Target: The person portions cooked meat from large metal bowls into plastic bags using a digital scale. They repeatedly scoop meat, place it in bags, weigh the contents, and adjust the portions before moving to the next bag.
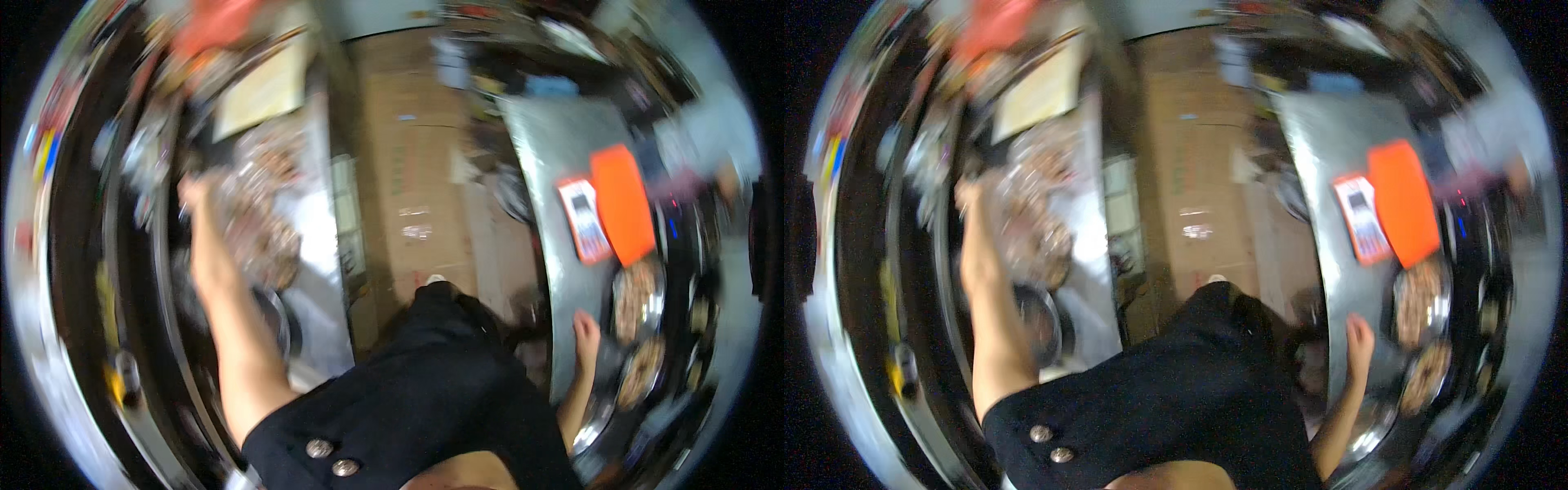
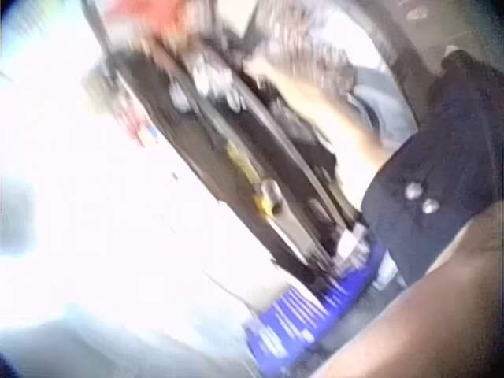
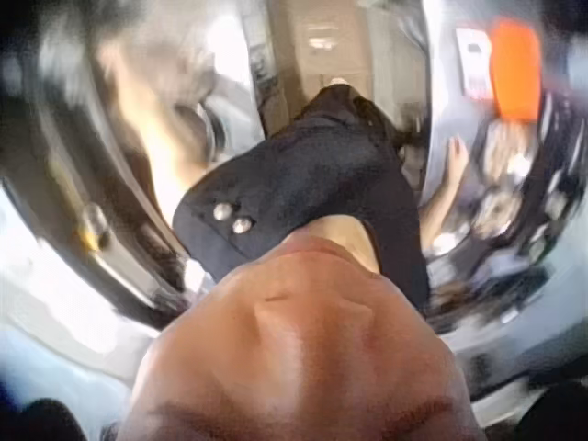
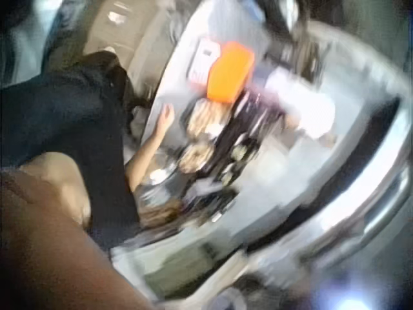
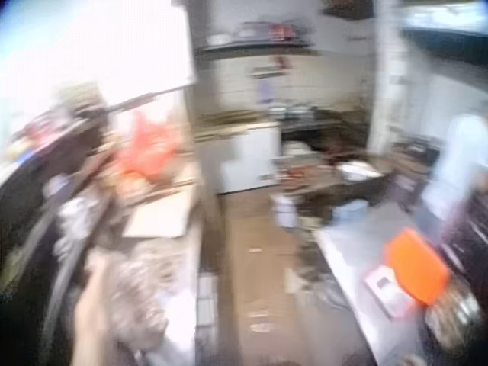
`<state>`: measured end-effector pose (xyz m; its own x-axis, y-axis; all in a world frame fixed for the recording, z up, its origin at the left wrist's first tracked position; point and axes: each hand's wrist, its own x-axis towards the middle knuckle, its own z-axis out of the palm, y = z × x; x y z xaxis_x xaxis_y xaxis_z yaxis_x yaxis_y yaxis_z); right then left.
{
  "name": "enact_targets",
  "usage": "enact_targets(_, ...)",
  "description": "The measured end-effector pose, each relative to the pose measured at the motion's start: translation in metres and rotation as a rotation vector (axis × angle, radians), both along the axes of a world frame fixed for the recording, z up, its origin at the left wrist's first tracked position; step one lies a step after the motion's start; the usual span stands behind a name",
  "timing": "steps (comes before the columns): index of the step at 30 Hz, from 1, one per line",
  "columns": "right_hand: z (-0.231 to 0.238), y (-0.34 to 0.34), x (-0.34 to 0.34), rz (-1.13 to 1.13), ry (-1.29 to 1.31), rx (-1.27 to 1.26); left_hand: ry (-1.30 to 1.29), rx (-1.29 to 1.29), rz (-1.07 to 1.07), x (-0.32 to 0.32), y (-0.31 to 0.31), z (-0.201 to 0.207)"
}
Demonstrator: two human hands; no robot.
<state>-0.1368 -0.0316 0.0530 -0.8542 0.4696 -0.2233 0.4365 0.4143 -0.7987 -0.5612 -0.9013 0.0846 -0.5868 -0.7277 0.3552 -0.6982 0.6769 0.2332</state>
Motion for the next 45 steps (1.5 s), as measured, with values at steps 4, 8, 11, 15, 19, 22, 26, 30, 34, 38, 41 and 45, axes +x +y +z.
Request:
enact_targets(4, 0.006, -0.018, -0.021, -0.045, 0.018, 0.063, 0.157, 0.102, -0.085, -0.018, 0.018, 0.034)
enact_targets(8, 0.015, -0.030, 0.004, -0.237, 0.040, 0.009, 0.315, 0.095, -0.122, -0.053, 0.094, 0.063)
enact_targets(11, 0.005, -0.032, 0.059, -0.431, 0.018, 0.020, 0.583, -0.049, -0.917, -0.060, 0.260, 0.059)
enact_targets(15, -0.004, -0.045, 0.126, -0.718, 0.039, -0.032, 0.285, 0.562, -1.402, 0.036, 0.521, 0.027)
enact_targets(19, -0.031, -0.051, 0.206, -1.001, 0.022, 0.056, -0.011, 1.098, -1.787, 0.154, 0.690, 0.002)
enact_targets(22, -0.075, -0.053, 0.267, -1.426, 0.202, -0.088, -0.285, 1.348, -1.938, 0.222, 0.769, -0.018)
enact_targets(26, -0.132, -0.049, 0.342, -2.073, 0.441, -0.169, -0.741, 1.554, -1.663, 0.288, 0.834, -0.042)
enact_targets(30, -0.093, -0.034, 0.357, -2.486, 0.423, -0.555, -0.949, 1.411, -1.574, 0.336, 0.865, -0.060)
enact_targets(34, -0.148, -0.028, 0.417, -2.497, 0.380, -0.094, -1.038, 1.304, -1.559, 0.371, 0.880, -0.066)
enact_targets(38, -0.129, 0.023, 0.480, -2.275, 0.620, 0.181, -1.071, 1.318, -1.487, 0.370, 0.878, -0.079)
enact_targets(41, -0.142, 0.077, 0.555, -2.149, 0.435, 0.457, -1.087, 1.285, -1.469, 0.368, 0.883, -0.079)
enact_targets(45, -0.115, 0.152, 0.604, -2.144, -0.166, 0.502, -0.993, 1.242, -1.474, 0.345, 0.877, -0.078)
